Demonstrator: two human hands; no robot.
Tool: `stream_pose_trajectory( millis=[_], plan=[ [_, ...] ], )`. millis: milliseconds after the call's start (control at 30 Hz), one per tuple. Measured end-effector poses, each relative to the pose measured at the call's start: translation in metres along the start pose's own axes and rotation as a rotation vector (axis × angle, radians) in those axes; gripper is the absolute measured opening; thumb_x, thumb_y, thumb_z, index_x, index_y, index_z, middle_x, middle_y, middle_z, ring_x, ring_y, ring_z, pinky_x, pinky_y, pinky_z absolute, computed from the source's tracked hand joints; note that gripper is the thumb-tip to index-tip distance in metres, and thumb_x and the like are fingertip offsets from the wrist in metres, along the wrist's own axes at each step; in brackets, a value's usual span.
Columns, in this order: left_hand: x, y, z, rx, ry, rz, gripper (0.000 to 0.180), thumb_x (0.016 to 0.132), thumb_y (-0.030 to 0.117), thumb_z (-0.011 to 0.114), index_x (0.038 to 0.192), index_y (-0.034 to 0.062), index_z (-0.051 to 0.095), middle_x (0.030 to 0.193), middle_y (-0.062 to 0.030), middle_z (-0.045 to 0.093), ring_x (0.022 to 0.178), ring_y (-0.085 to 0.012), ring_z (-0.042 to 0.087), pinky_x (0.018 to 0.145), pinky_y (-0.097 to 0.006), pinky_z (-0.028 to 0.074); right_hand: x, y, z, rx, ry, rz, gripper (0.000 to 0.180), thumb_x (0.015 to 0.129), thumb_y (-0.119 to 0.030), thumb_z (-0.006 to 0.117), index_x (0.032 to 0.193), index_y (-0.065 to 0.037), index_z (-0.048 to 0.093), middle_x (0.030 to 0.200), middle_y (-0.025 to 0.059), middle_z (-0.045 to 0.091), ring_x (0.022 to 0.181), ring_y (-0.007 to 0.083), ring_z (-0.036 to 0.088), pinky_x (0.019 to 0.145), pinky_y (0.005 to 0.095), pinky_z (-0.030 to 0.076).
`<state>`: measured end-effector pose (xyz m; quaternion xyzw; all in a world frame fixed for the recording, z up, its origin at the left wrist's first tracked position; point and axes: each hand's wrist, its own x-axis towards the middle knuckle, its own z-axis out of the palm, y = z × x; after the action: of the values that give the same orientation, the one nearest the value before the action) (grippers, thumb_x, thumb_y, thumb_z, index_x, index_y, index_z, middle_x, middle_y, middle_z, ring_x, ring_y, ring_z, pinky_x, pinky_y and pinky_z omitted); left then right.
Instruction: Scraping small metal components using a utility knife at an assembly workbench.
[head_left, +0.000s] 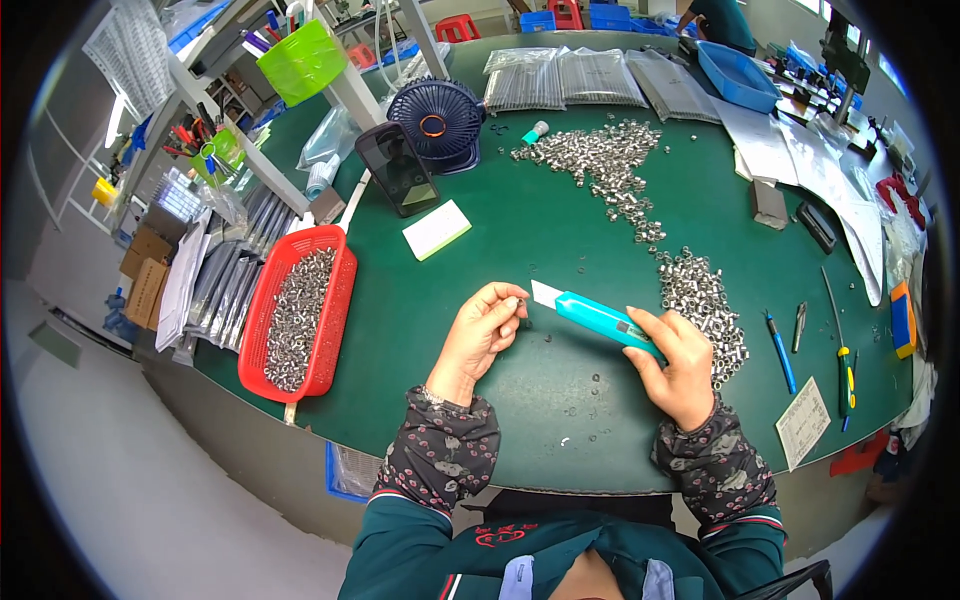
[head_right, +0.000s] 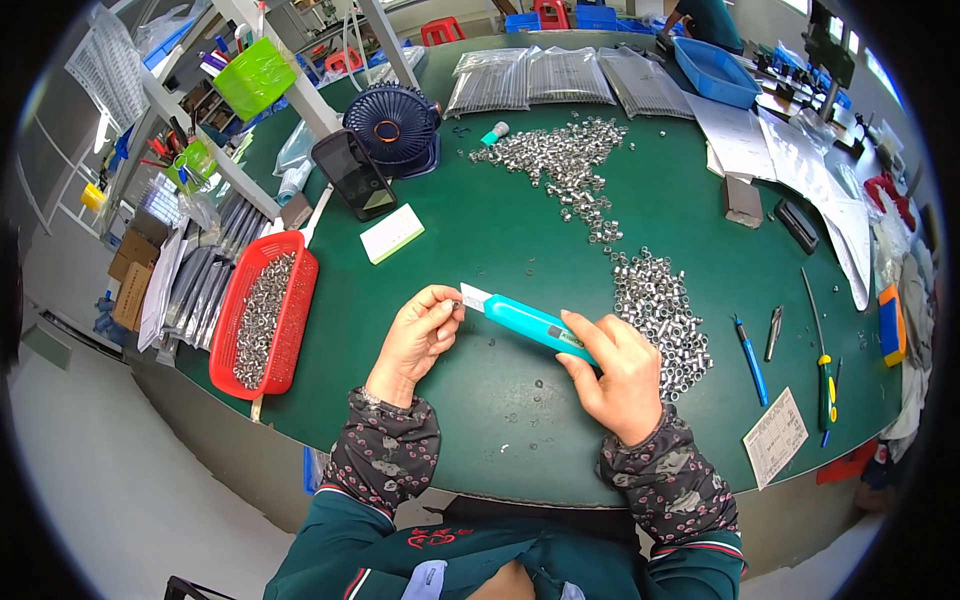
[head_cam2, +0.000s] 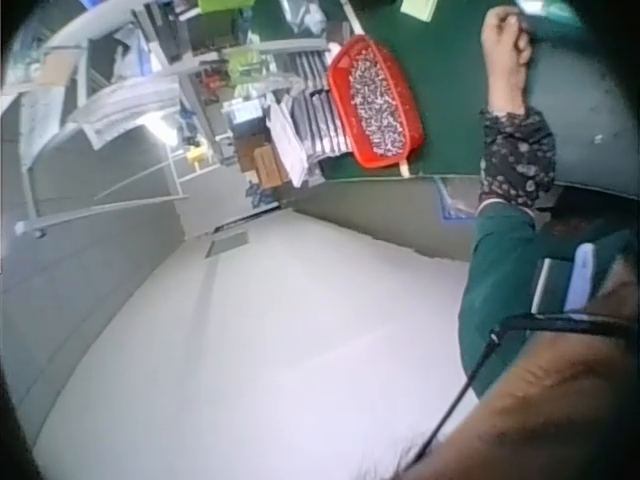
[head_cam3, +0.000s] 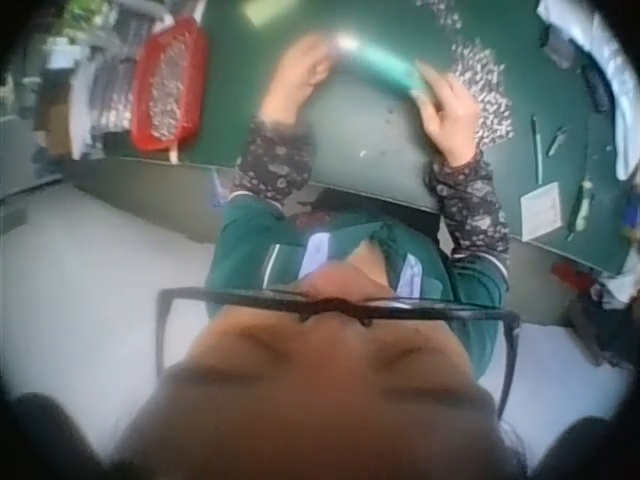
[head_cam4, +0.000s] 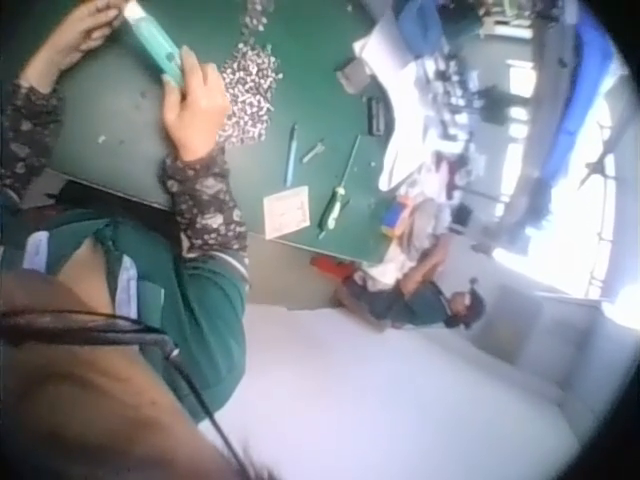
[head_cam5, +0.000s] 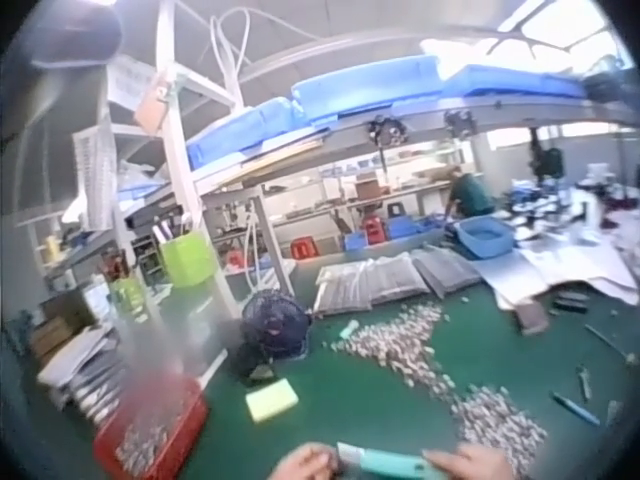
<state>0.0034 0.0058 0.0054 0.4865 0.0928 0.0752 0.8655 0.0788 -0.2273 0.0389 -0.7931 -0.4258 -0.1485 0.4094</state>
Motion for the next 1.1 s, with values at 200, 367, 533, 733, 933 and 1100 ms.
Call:
stream_pose_trajectory(
  millis=[200,367,533,733,933,1100],
  plan=[
    [-0.001,-0.001,-0.002,-0.052,-0.008,0.013,0.011,0.084,0.009,0.047,0.091,0.0015,0.051,0.072,-0.0030,0.050,0.047,-0.0022,0.037,0.035,-0.013,0.025,-0.004,0.004,0.006,0.086,-0.116,0.036,0.032,0.064,-0.014,0.064,0.095,-0.007,0.058,0.062,0.0082,0.046,0.053,0.0234,0.048,0.049,0.0322,0.038],
    [-0.001,-0.002,0.002,0.001,-0.009,-0.001,0.012,0.085,0.012,0.048,0.088,0.0019,0.052,0.068,-0.0015,0.049,0.044,-0.0019,0.035,0.035,-0.013,0.025,-0.003,0.007,0.006,0.169,-0.174,0.118,0.030,0.065,-0.015,0.063,0.094,-0.007,0.059,0.063,0.0087,0.047,0.054,0.0239,0.048,0.049,0.0325,0.039],
    [-0.002,-0.003,0.003,0.052,0.018,-0.003,0.013,0.085,0.016,0.049,0.085,0.0024,0.051,0.064,-0.0001,0.047,0.042,-0.0018,0.033,0.035,-0.013,0.024,-0.002,0.003,0.004,0.068,-0.132,0.066,0.034,0.062,-0.012,0.065,0.095,-0.007,0.059,0.063,0.0075,0.046,0.055,0.0227,0.047,0.050,0.0323,0.039],
    [-0.003,-0.001,0.005,0.037,0.087,-0.045,0.019,0.086,0.021,0.047,0.081,0.0034,0.050,0.063,0.0004,0.044,0.044,-0.0021,0.033,0.035,-0.014,0.023,0.000,-0.002,0.005,0.023,0.071,-0.070,0.037,0.060,-0.006,0.065,0.097,-0.005,0.056,0.063,0.0083,0.044,0.056,0.0231,0.046,0.050,0.0326,0.038],
    [-0.002,-0.001,0.002,0.034,0.116,-0.044,0.025,0.087,0.026,0.044,0.078,0.0031,0.050,0.063,0.0002,0.043,0.045,-0.0024,0.033,0.034,-0.014,0.024,-0.001,0.007,0.006,-0.154,-0.002,0.088,0.035,0.063,-0.005,0.063,0.098,-0.005,0.054,0.071,0.0108,0.046,0.063,0.0259,0.048,0.056,0.0344,0.039],
    [-0.002,0.001,0.002,-0.017,0.111,-0.053,0.025,0.087,0.025,0.043,0.081,0.0019,0.050,0.065,-0.0007,0.045,0.046,-0.0026,0.034,0.034,-0.014,0.024,0.003,0.001,0.006,-0.194,0.001,0.043,0.039,0.065,-0.003,0.060,0.103,-0.006,0.051,0.075,0.0106,0.045,0.071,0.0262,0.048,0.058,0.0348,0.039]
  ],
)
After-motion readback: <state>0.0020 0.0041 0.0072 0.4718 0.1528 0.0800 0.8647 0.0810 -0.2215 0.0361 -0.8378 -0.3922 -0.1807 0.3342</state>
